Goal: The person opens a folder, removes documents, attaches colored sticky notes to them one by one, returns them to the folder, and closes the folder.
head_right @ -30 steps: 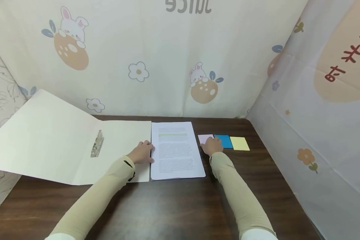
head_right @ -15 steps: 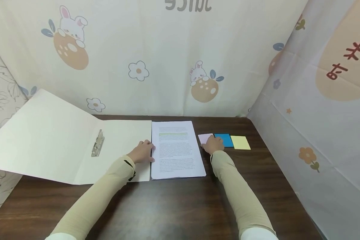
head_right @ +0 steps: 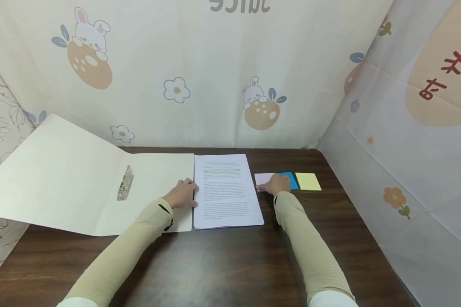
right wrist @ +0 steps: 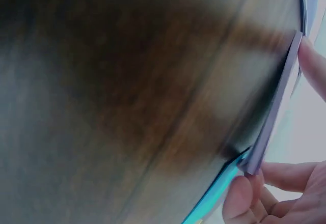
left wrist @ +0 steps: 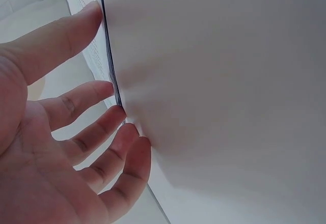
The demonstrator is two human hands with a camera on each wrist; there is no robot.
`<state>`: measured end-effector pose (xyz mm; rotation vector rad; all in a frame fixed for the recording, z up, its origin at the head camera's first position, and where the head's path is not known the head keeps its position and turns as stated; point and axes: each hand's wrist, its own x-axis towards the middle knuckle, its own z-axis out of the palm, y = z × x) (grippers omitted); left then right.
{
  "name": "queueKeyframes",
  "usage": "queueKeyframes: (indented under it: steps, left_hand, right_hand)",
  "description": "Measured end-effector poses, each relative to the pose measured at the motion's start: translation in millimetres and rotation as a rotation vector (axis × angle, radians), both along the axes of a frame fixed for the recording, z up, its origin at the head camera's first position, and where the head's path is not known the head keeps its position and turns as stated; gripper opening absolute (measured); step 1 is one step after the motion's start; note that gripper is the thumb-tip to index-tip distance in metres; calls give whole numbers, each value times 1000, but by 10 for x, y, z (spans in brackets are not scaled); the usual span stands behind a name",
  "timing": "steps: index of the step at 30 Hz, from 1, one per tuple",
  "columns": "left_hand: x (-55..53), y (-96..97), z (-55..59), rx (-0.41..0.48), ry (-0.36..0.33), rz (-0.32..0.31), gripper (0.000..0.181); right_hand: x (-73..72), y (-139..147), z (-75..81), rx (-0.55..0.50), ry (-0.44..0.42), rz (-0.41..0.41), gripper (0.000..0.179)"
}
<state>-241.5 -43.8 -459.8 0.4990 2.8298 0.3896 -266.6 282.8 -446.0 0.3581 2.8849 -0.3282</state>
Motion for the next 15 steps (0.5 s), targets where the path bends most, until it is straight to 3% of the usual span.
queueKeyframes:
  steps: [6, 12, 15]
  left_hand:
    - [-21, 14, -11, 1, 1, 2, 56]
    - [-16, 20, -20, 4, -13, 5, 57]
    - [-13, 6, -24, 8, -12, 4, 56]
  right_hand:
    - [13, 35, 3, -20, 12, -38, 91]
    - [10, 91, -13, -89, 79, -22, 57]
    - [-8, 121, -24, -159, 106, -62, 42]
